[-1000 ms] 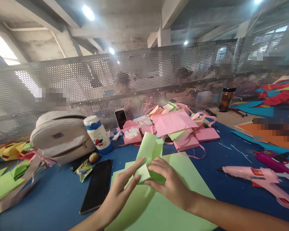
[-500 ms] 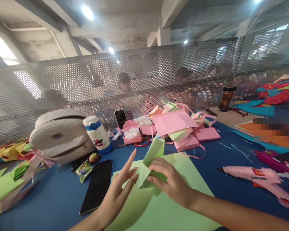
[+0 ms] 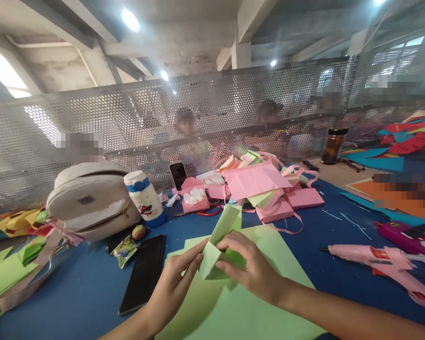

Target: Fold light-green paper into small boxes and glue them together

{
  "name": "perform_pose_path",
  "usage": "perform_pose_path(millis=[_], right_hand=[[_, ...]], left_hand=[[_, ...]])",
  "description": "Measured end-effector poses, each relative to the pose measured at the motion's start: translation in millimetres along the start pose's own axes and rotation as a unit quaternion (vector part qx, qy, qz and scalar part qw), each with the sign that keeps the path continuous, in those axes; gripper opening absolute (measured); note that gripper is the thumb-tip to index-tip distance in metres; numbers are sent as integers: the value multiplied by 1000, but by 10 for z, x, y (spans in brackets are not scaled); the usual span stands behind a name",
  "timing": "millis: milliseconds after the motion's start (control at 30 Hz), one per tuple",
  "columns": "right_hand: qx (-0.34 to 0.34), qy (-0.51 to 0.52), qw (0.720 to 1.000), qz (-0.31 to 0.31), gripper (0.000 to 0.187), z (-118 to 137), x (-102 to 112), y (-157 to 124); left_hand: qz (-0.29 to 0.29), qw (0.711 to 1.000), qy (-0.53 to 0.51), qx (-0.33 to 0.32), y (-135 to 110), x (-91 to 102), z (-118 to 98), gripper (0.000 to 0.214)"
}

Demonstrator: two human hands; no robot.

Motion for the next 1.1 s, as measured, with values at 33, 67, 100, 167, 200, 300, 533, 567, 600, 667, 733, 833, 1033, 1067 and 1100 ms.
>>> perform_pose_path(millis=[33, 67, 100, 167, 200, 300, 533, 567, 600, 667, 733, 833, 1033, 1067, 1100], right_hand=[[-3, -2, 1000, -6, 14, -4, 8, -8], [-4, -1, 1000, -15, 14, -6, 20, -14], [-4, 4, 1000, -24, 16, -4, 34, -16], [7, 16, 999, -45, 25, 29, 79, -3], [20, 16, 998, -55, 30, 71, 110, 15], [93, -56, 992, -63, 25, 331, 196, 110], [165, -344, 924, 6, 9, 860, 215, 351], [154, -343, 926, 23, 11, 861, 201, 368], [141, -337, 930, 44, 12, 846, 179, 377], [112, -322, 937, 80, 15, 791, 134, 380], [86, -311, 941, 101, 15, 738, 110, 372], [63, -300, 945, 111, 16, 712, 108, 353], [58, -272, 954, 115, 17, 722, 113, 321], [62, -270, 954, 111, 17, 718, 119, 320], [68, -269, 955, 104, 17, 711, 128, 322]], left_hand=[[1, 1000, 3, -10, 2, -1, -19, 39], [1, 1000, 6, -21, 5, 1, -42, 39], [0, 999, 9, -32, 8, 5, -66, 38], [-4, 999, 16, -52, 17, 17, -110, 37], [-6, 998, 19, -62, 20, 23, -129, 37], [-6, 995, 34, -96, 17, 29, -186, 37], [38, 984, 95, -148, -22, -47, -362, 41], [50, 981, 108, -153, -28, -71, -394, 43], [62, 978, 122, -159, -38, -97, -424, 44], [84, 971, 147, -170, -61, -148, -465, 48], [95, 965, 166, -181, -84, -181, -484, 52], [98, 959, 182, -194, -105, -203, -500, 52], [95, 966, 151, -187, -80, -165, -494, 41], [90, 971, 129, -178, -74, -138, -472, 40], [81, 977, 102, -168, -70, -105, -442, 40]])
Point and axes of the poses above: each hand's wrist, its own y-axis towards the middle knuckle, its own x-axis out of the back of the hand, z = x × y, the point moved 10 cm from there along y, towards the middle knuckle, and after that the axes turned 3 degrees about -z, right-handed, at the moved point
